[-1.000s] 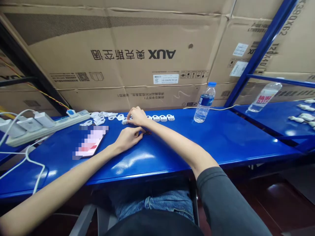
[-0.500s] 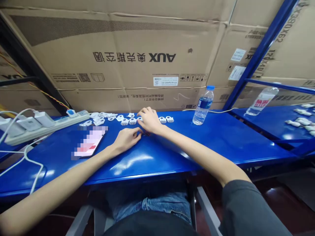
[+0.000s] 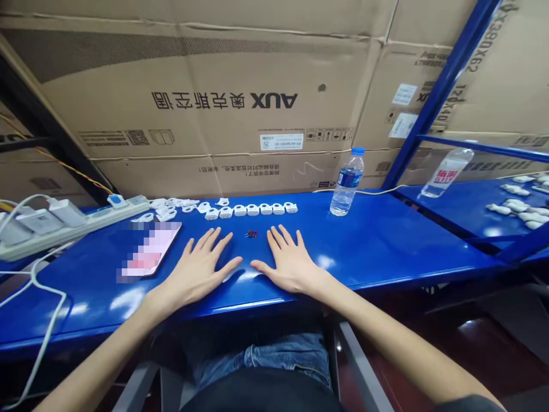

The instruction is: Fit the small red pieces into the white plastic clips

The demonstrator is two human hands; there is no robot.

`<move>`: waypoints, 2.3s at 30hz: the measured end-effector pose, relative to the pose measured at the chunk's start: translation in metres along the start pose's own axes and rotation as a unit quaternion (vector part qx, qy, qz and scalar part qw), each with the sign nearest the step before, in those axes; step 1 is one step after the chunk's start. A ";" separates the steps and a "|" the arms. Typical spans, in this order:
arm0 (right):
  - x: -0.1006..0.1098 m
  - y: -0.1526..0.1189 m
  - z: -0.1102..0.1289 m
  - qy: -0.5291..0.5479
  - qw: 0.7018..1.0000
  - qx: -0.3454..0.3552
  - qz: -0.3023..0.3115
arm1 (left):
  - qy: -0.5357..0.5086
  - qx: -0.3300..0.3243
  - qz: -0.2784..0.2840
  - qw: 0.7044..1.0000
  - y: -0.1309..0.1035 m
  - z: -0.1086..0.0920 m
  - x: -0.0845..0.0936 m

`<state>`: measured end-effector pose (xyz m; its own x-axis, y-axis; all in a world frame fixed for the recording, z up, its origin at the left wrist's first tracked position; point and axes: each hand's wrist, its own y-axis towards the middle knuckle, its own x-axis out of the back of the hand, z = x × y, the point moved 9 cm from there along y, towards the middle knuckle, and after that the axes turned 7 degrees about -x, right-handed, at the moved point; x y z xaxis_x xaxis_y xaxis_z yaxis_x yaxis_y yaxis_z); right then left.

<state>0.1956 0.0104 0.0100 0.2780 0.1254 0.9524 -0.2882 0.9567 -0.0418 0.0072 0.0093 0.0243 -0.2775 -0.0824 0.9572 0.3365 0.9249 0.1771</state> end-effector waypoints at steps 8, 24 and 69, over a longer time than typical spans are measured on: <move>-0.009 -0.002 0.000 0.007 1.000 -0.009 0.023 | 0.002 0.032 0.042 0.999 -0.007 -0.010 -0.018; 0.005 0.001 -0.005 0.086 0.996 -0.026 -0.012 | -0.073 0.036 -0.022 0.996 -0.004 -0.002 -0.007; 0.081 0.011 -0.012 0.824 0.554 -0.081 -0.083 | -0.549 0.127 -0.240 0.790 0.016 0.008 0.057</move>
<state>0.2262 0.0344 0.0827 0.7867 -0.0265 -0.6168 -0.0834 0.9854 -0.1487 -0.0108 0.0224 0.0798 -0.9790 -0.2038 -0.0077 -0.1980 0.9409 0.2748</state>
